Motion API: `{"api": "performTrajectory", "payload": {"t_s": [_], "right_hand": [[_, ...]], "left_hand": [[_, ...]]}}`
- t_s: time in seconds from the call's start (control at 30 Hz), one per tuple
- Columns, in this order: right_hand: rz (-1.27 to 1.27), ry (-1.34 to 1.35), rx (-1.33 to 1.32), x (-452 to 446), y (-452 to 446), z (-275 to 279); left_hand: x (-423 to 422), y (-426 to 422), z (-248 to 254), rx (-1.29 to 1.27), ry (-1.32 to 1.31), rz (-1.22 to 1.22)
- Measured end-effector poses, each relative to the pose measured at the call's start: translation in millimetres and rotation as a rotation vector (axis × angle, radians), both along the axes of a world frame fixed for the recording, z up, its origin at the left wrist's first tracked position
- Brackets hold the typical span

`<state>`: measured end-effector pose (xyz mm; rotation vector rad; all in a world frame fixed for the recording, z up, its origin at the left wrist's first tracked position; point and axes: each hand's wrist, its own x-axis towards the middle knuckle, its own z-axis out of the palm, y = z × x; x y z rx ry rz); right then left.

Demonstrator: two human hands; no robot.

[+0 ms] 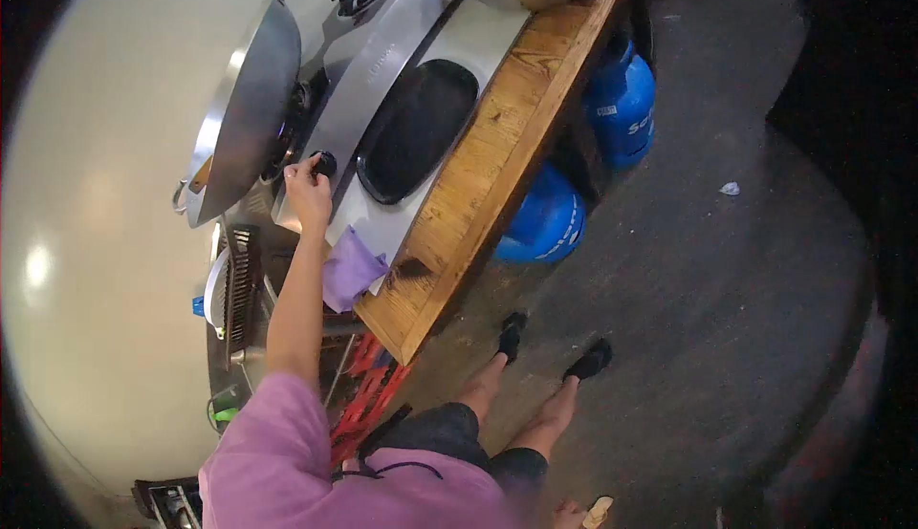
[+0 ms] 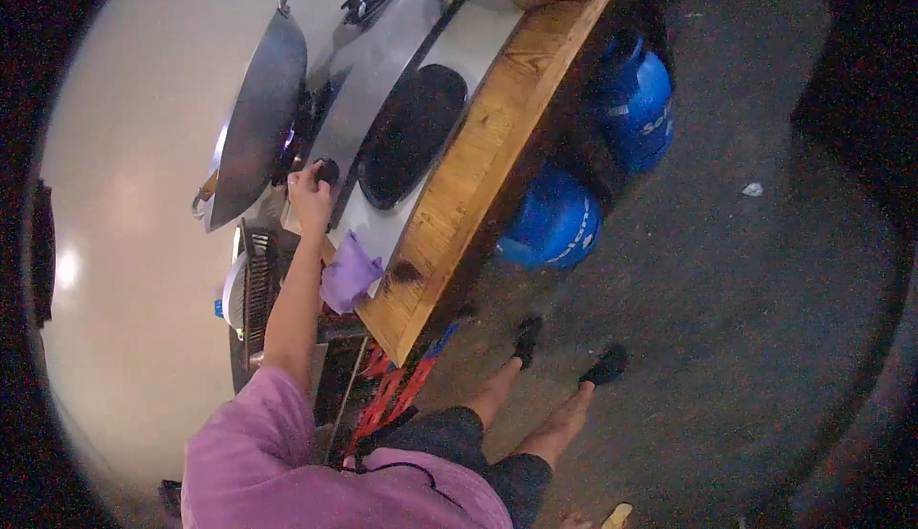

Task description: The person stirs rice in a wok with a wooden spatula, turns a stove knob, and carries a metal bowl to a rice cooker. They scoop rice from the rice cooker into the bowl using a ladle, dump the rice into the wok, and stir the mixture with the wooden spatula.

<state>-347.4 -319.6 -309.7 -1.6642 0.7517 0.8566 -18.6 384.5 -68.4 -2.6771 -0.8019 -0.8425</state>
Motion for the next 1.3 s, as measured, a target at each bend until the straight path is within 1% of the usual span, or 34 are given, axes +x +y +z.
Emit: {"api": "performTrajectory", "payload": {"t_s": [0.03,0.13,0.17,0.23,0.27,0.3,0.33,0.43,0.47,0.5,0.53,0.57,0.6,0.63,0.7,0.83,0.97,1.03,1.13,1.23,1.3], "right_hand": [[-0.036,0.008,0.033,25,14,24],[0.066,-0.098,0.008,27,12,18],[0.057,-0.093,0.041,27,10,16],[0.04,-0.081,0.104,20,0,11],[-0.096,-0.103,0.164,15,-2,6],[-0.237,-0.125,0.22,10,0,1],[-0.378,-0.146,0.274,-1,-2,-8],[0.001,0.109,0.122,-10,-26,-24],[0.005,0.15,0.159,-16,-30,-24],[0.01,0.192,0.196,5,-20,-3],[0.013,0.233,0.232,22,-10,15],[0.139,0.162,0.145,0,-18,-2],[0.263,0.088,0.058,-42,-34,-37],[0.387,0.012,-0.03,-68,-43,-57],[0.19,0.148,-0.027,-55,-33,-51],[-0.204,0.419,-0.022,5,6,-26],[-0.208,0.384,0.0,-11,0,-40],[-0.223,0.371,0.015,12,13,-18],[-0.224,0.319,0.04,24,19,-9],[-0.139,0.348,-0.043,33,23,-4],[-0.173,0.337,-0.001,9,11,-26]], "left_hand": [[-1,-1,0,-0.021,-0.009,-0.001],[1,0,-20,-0.152,-0.409,0.079],[2,3,-20,-0.796,-0.728,0.281],[8,0,-13,-1.214,-0.821,0.377],[11,1,-11,-1.421,-0.865,0.425],[10,19,-20,-1.47,-0.872,0.384],[10,25,-23,-1.47,-0.87,0.389],[9,40,-25,-1.489,-0.853,0.381],[9,47,-20,-1.508,-0.835,0.364],[9,51,-17,-1.526,-0.816,0.347],[11,49,-14,-1.523,-0.816,0.387],[13,47,-10,-1.52,-0.816,0.428],[16,44,-6,-1.518,-0.816,0.464],[19,41,-4,-1.48,-0.813,0.488],[22,35,-4,-1.407,-0.806,0.534],[19,36,-1,-1.357,-0.669,0.55],[12,48,-2,-1.322,-0.559,0.543],[9,53,-2,-1.325,-0.518,0.519],[5,61,-3,-1.33,-0.457,0.494],[8,57,0,-1.263,-0.411,0.535],[19,30,7,-1.187,-0.4,0.552]]}}
